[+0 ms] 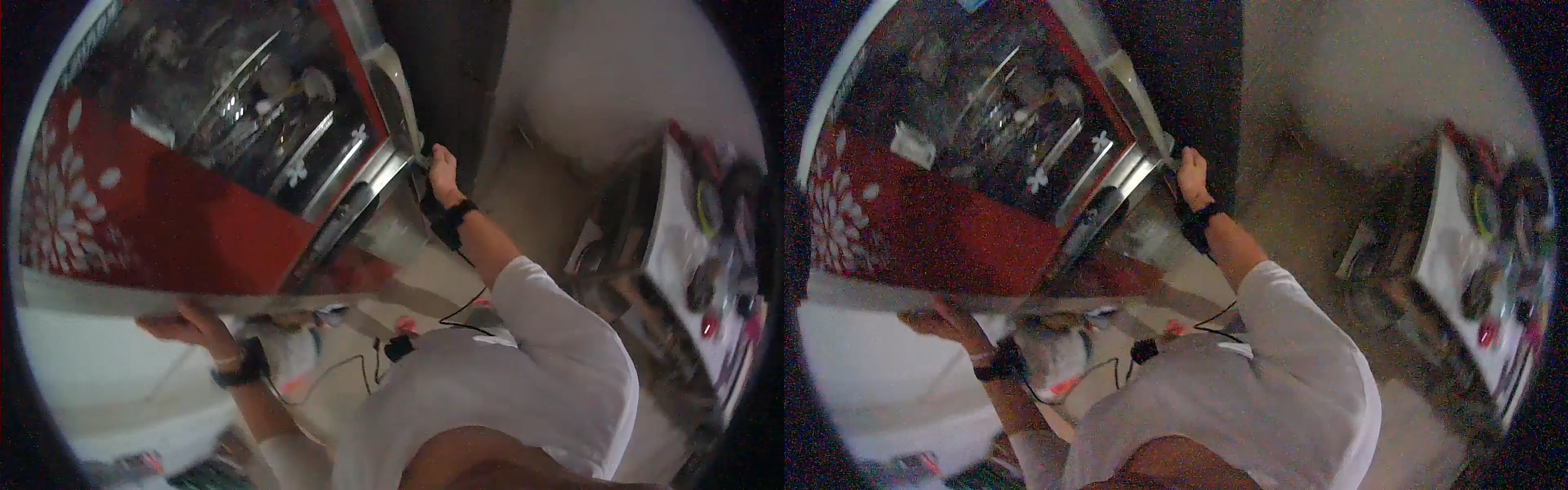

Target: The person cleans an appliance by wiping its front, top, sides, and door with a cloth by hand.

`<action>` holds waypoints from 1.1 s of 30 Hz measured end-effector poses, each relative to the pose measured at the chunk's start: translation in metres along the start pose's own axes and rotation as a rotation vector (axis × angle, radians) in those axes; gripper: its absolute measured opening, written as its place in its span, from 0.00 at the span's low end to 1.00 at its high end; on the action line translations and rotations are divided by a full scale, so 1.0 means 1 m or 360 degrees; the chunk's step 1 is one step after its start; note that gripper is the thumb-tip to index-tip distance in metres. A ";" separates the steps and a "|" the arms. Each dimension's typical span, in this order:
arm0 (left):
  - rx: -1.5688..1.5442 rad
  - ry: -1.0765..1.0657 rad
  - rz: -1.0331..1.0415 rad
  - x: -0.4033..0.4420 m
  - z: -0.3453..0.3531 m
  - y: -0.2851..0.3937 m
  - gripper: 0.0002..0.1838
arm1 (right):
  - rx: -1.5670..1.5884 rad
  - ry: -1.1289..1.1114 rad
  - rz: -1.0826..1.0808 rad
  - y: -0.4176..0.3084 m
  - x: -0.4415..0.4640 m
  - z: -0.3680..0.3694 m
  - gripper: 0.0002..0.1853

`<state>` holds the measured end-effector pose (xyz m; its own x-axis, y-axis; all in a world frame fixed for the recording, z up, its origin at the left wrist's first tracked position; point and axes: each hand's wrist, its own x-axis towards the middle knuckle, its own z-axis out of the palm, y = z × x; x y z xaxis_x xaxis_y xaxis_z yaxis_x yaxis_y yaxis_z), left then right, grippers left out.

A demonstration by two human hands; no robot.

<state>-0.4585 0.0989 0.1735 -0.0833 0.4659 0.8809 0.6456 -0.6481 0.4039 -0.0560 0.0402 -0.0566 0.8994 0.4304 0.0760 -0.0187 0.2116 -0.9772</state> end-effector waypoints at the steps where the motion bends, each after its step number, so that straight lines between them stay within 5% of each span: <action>1: 0.0175 0.0077 0.0002 -0.014 0.000 0.012 0.48 | 0.0052 0.0075 -0.0009 0.006 -0.004 -0.010 0.17; 4: 0.0350 0.0143 0.0101 -0.075 0.003 0.046 0.48 | -0.0064 -0.0213 -0.0021 -0.025 -0.041 -0.063 0.16; 5: 0.0223 0.0178 0.0040 -0.107 0.017 0.065 0.40 | -0.0100 -0.0276 0.0009 -0.031 -0.048 -0.079 0.16; 8: -0.0019 -0.0649 0.0273 -0.175 0.034 0.114 0.31 | -0.0339 -0.0537 0.0110 -0.048 -0.065 -0.125 0.16; 10: 0.0048 -0.1010 0.0042 -0.197 0.043 0.144 0.30 | -0.0234 -0.0434 0.0002 -0.064 -0.066 -0.149 0.14; 12: 0.0059 -0.1099 -0.0086 -0.231 0.056 0.128 0.29 | 0.0074 -0.0690 -0.0076 -0.129 -0.072 -0.153 0.12; 14: 0.0051 -0.1194 -0.0188 -0.250 0.051 0.128 0.29 | -0.0279 -0.0975 -0.0252 -0.116 -0.071 -0.168 0.14; 16: 0.0329 -0.1232 -0.0139 -0.256 0.043 0.138 0.30 | -0.1445 -0.2170 -0.1695 -0.119 -0.078 -0.160 0.19; 19: 0.0449 -0.1351 -0.0064 -0.252 0.029 0.138 0.31 | -0.1576 -0.2645 -0.1362 -0.141 -0.090 -0.144 0.23; 23: 0.0244 -0.1308 -0.0094 -0.251 0.008 0.128 0.33 | -0.1543 -0.3020 -0.1679 -0.142 -0.102 -0.114 0.26; 28: -0.0563 -0.1013 -0.0552 -0.268 -0.014 0.117 0.32 | -0.1411 -0.3427 -0.1996 -0.139 -0.143 -0.068 0.28; 31: -0.0748 -0.0642 -0.0813 -0.274 -0.028 0.113 0.32 | -0.1405 -0.3639 -0.1946 -0.136 -0.171 -0.030 0.28; 33: -0.0479 -0.0540 -0.0682 -0.274 -0.043 0.113 0.33 | -0.1232 -0.3523 -0.2038 -0.124 -0.187 -0.009 0.29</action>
<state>-0.3953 -0.1273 -0.0119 -0.0096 0.8556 0.5175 0.3617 -0.4795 0.7995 -0.2179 -0.0746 0.0482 -0.9421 0.2944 -0.1606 0.3253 0.9188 -0.2236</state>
